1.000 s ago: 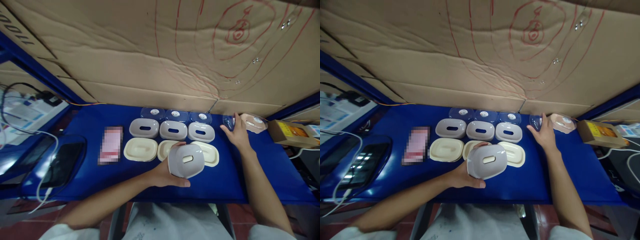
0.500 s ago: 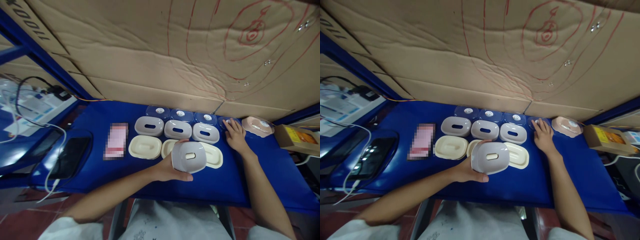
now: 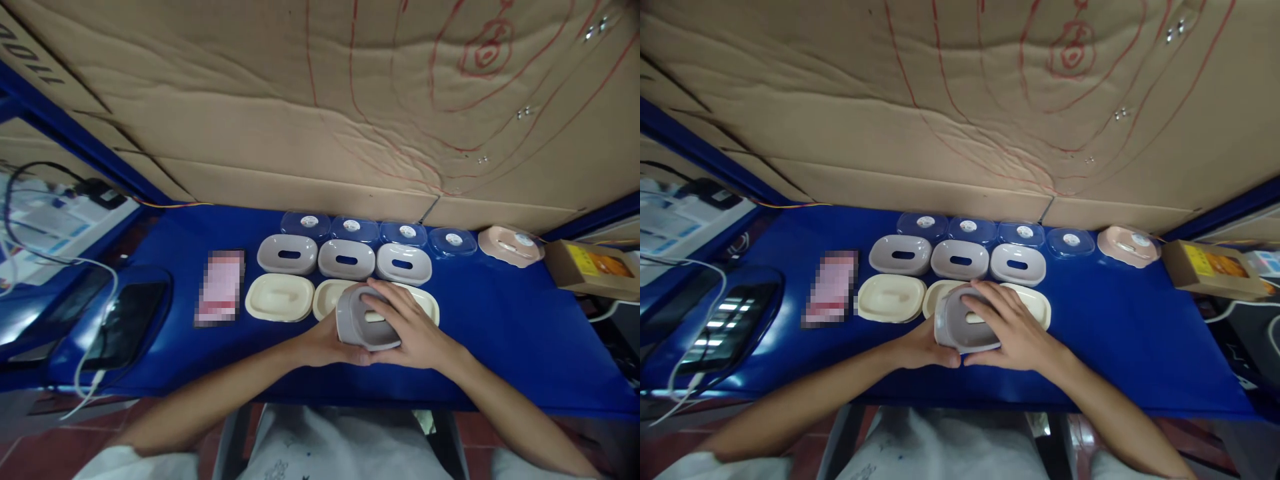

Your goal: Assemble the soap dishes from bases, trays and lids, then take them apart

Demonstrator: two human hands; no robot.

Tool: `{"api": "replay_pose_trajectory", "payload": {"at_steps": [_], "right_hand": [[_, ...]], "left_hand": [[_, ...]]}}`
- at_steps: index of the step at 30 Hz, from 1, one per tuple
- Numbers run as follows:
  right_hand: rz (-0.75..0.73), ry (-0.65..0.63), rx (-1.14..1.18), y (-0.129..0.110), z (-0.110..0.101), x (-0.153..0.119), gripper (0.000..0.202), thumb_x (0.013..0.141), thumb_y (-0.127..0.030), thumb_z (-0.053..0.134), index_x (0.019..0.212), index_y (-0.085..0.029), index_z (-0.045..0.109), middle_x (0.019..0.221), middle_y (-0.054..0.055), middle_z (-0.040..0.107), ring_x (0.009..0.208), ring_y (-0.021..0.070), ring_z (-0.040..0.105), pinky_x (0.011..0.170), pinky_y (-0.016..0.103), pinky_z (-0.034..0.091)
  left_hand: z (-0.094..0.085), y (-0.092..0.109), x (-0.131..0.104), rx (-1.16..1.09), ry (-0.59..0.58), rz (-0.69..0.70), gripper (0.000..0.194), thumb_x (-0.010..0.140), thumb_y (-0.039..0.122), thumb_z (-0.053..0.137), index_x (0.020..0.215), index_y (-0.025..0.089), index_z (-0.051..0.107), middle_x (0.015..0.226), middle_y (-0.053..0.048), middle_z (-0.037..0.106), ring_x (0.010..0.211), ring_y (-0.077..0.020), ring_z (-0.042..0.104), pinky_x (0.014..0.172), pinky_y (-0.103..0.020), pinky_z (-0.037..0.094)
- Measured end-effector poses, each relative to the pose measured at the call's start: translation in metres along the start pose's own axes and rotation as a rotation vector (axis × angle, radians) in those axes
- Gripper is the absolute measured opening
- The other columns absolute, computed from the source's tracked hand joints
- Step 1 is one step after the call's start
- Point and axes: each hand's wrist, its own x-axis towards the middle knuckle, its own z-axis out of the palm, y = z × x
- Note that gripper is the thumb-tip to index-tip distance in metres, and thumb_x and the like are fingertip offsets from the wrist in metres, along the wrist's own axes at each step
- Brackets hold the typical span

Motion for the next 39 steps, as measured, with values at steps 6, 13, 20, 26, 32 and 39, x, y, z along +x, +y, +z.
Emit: {"api": "replay_pose_trajectory", "payload": {"at_steps": [6,13,20,26,32,39], "right_hand": [[0.022,0.103,0.191,0.012,0.001,-0.005,0.099,0.092,-0.078,0.067,0.171,-0.029,0.031,0.170,0.020,0.043,0.155,0.0408,0.046,0.123,0.059,0.044],[0.102,0.178,0.356,0.015,-0.021,-0.003,0.080,0.101,-0.072,0.057,0.165,-0.028,0.037,0.169,0.016,0.044,0.156,0.0382,0.044,0.125,0.056,0.043],[0.396,0.334,-0.170,0.064,-0.108,-0.050,0.067,0.086,-0.050,0.082,0.140,-0.032,0.048,0.160,0.013,0.046,0.155,0.0394,0.043,0.128,0.062,0.036],[0.897,-0.171,-0.181,0.114,-0.107,-0.089,0.061,0.079,-0.056,0.075,0.131,-0.030,0.057,0.144,0.012,0.065,0.139,0.0446,0.059,0.112,0.070,0.046],[0.728,-0.192,-0.281,0.122,-0.086,-0.084,0.065,0.083,-0.046,0.071,0.145,-0.035,0.054,0.165,0.011,0.051,0.154,0.0433,0.046,0.119,0.069,0.042],[0.581,-0.100,-0.222,0.109,-0.083,-0.067,0.059,0.099,-0.039,0.061,0.157,-0.033,0.049,0.174,0.014,0.037,0.161,0.0406,0.037,0.124,0.070,0.036]], "left_hand": [[-0.002,0.001,0.000,-0.070,-0.020,-0.055,0.120,0.074,0.055,0.098,0.170,0.029,0.031,0.170,-0.019,0.043,0.159,-0.0447,0.038,0.130,-0.064,0.029],[-0.004,0.007,-0.002,0.011,-0.007,-0.104,0.113,0.075,0.053,0.098,0.167,0.027,0.037,0.164,-0.017,0.051,0.154,-0.0429,0.045,0.129,-0.061,0.032],[-0.007,0.007,-0.005,0.059,-0.027,-0.158,0.123,0.073,0.048,0.100,0.171,0.034,0.026,0.169,-0.015,0.042,0.158,-0.0406,0.039,0.129,-0.060,0.032],[-0.006,0.007,-0.004,0.088,-0.030,-0.186,0.121,0.073,0.046,0.099,0.169,0.033,0.027,0.167,-0.016,0.043,0.157,-0.0414,0.039,0.128,-0.060,0.033],[-0.005,0.007,-0.006,0.101,-0.036,-0.167,0.120,0.072,0.044,0.100,0.168,0.034,0.029,0.170,-0.014,0.039,0.158,-0.0413,0.036,0.132,-0.061,0.025],[-0.005,0.008,-0.006,0.027,-0.045,-0.200,0.119,0.072,0.042,0.101,0.168,0.035,0.029,0.169,-0.014,0.041,0.158,-0.0413,0.039,0.129,-0.060,0.033]]}}
